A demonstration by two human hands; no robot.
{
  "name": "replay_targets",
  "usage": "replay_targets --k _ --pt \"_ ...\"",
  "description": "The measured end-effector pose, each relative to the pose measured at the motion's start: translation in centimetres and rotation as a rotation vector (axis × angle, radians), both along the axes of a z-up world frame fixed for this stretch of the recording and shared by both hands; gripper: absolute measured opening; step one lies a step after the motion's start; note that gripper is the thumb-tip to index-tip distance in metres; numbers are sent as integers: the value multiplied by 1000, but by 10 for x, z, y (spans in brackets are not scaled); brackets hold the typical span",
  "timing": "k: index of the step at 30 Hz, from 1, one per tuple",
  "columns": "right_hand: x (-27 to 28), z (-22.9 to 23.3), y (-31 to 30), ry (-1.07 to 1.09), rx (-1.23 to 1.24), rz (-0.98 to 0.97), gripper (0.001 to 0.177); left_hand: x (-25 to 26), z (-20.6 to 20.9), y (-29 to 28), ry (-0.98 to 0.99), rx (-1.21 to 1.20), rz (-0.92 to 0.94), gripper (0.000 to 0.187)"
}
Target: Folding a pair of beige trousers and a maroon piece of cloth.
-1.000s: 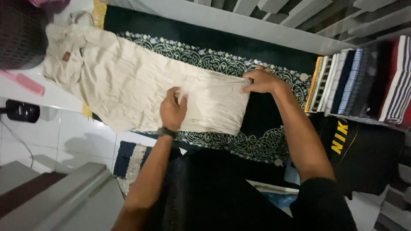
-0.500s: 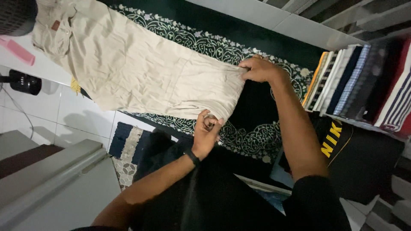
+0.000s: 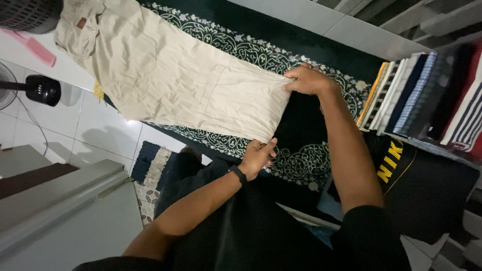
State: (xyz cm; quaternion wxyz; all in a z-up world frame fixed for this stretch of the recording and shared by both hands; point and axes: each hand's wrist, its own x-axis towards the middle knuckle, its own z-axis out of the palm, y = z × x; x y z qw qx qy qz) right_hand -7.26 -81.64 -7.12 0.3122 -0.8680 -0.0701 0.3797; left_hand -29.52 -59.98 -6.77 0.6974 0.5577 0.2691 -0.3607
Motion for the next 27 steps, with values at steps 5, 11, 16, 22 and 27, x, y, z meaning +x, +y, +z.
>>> replay_targets --k 5,11,16,22,27 --pt "0 -8 2 -89 36 -4 41 -18 -29 2 23 3 101 35" --pt "-4 -18 -1 -258 91 3 41 -23 -31 4 53 -29 118 34" --pt "-17 -20 4 -391 59 -126 36 -28 -32 19 147 -59 91 35" --pt "-36 -21 22 -904 233 -288 18 1 46 42 -223 251 -514 24" --pt "-74 -2 75 -1025 498 266 22 64 42 46 -1162 1277 -597 64"
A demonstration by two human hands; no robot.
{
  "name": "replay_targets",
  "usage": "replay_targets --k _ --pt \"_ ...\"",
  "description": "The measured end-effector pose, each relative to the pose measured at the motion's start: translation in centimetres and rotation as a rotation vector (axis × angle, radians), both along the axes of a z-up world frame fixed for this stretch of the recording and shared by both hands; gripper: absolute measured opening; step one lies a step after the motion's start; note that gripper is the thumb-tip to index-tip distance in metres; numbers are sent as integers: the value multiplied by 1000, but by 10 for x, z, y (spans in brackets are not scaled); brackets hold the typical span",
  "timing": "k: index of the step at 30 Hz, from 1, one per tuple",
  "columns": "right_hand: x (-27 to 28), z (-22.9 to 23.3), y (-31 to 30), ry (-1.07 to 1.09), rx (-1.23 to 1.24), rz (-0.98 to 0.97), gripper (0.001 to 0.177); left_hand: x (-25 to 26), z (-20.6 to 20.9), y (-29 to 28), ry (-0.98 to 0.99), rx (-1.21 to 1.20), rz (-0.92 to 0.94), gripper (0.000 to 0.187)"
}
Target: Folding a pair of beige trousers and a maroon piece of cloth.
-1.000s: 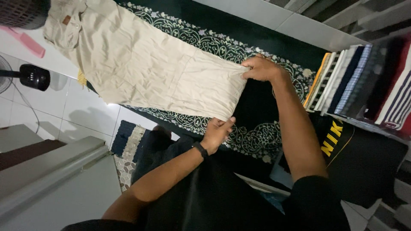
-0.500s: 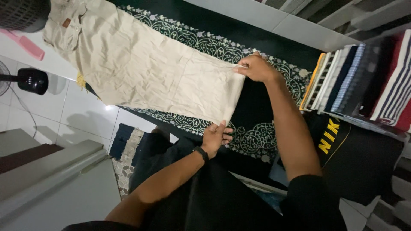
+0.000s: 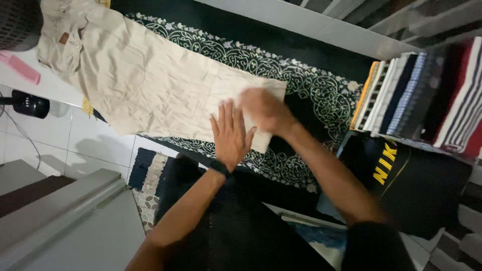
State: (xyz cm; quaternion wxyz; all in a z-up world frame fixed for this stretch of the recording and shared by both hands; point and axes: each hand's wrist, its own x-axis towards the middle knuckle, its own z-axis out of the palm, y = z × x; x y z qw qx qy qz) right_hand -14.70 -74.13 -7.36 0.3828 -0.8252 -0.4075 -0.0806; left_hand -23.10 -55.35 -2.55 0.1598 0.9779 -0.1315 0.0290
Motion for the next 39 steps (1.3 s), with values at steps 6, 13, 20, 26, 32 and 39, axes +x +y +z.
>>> replay_targets --k 6,13,20,26,32,39 --pt "35 26 11 168 -411 47 68 1 -29 1 369 265 32 128" --pt "100 -11 -3 52 -668 -152 60 -19 -26 12 325 247 156 135" --pt "70 -35 35 315 -498 -216 46 7 -36 32 281 63 171 119" --pt "50 17 64 165 -384 83 64 32 -15 34 407 238 79 134" --pt "89 -1 68 117 -495 -22 69 10 -5 40 442 143 172 152" --pt "93 -2 50 -153 -512 -438 52 4 -7 44 557 188 162 132"
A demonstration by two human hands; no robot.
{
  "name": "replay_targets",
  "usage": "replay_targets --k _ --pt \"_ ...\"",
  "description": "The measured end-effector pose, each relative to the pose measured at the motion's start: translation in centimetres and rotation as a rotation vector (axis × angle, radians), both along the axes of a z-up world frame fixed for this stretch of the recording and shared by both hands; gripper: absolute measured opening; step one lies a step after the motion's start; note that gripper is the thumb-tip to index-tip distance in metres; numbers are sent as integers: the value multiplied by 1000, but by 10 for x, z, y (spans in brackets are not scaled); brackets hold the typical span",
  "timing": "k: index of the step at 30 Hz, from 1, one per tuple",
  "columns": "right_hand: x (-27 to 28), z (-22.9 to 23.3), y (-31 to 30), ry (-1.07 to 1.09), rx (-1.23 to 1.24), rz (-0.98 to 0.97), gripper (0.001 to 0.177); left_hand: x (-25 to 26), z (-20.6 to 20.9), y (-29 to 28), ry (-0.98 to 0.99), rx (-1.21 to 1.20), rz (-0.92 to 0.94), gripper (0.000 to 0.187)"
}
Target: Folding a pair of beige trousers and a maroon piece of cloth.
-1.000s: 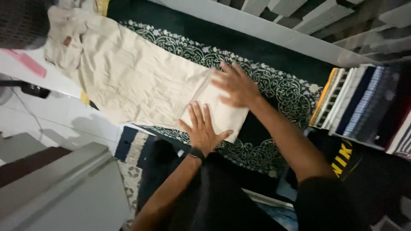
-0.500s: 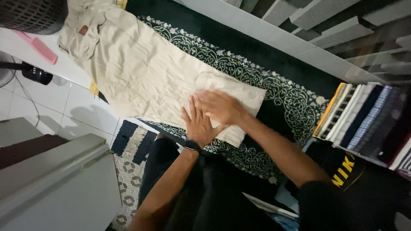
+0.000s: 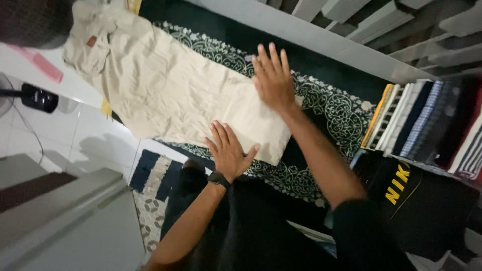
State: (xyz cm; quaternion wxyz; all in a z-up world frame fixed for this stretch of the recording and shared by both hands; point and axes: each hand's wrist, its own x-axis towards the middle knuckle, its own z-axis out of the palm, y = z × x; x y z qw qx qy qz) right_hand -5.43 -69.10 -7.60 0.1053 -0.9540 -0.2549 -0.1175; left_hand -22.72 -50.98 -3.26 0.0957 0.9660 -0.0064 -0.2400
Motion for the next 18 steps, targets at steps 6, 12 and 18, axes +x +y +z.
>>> replay_targets --k 6,12,18 --pt "-125 6 21 239 436 -24 60 80 -60 -10 -472 27 -513 82" --pt "-150 -5 -3 330 245 -540 72 96 -34 -4 -274 -150 -508 81" --pt "-134 -37 -74 219 20 -770 65 85 -43 -3 -400 -132 -497 91"
